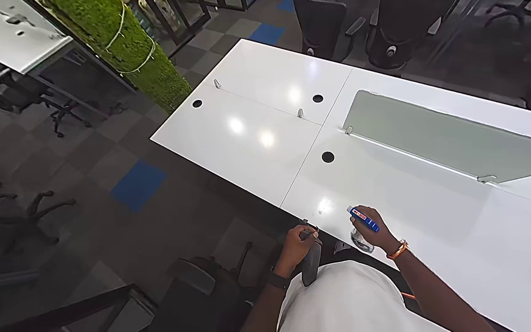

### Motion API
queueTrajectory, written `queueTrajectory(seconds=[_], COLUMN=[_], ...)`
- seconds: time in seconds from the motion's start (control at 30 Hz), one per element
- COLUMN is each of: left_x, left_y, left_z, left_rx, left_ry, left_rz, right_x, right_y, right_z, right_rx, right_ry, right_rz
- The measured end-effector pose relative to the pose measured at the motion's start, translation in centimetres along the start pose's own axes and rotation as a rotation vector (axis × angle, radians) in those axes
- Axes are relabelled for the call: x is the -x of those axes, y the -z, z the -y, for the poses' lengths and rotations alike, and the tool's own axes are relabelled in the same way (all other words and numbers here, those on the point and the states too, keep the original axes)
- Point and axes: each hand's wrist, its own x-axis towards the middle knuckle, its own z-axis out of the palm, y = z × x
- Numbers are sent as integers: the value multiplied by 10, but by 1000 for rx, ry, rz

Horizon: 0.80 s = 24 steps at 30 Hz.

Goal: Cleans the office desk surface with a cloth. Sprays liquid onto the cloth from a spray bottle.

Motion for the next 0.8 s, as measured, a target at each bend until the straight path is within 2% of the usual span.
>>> queueTrajectory(seconds=[0.07,0.17,0.23,0.33,0.47,0.6,0.73,0.8], left_x=[3,10,13,14,13,14,17,17], left_y=[2,7,11,15,18,18,18,17], left_z=[8,25,33,38,34,27,32,35], left_rx=[1,1,-1,-14,-18,-14,-13,-14], left_ry=[28,60,85,100,101,92,93,103], left_rz=[-18,-55,-76,-98,-115,-118,-125,-123], right_x=[4,15,21,25,20,15,13,13], right_y=[10,22,26,26,16,15,20,18], right_z=[-13,-28,-31,-33,-29,-29,-30,-27], right_rx=[-16,-224,-300,-353,-413,-396,-297,-263], right_ry=[-46,2,-12,-54,-58,-143,-132,-101], right_rz=[124,239,179,-21,-264,-465,-471,-407])
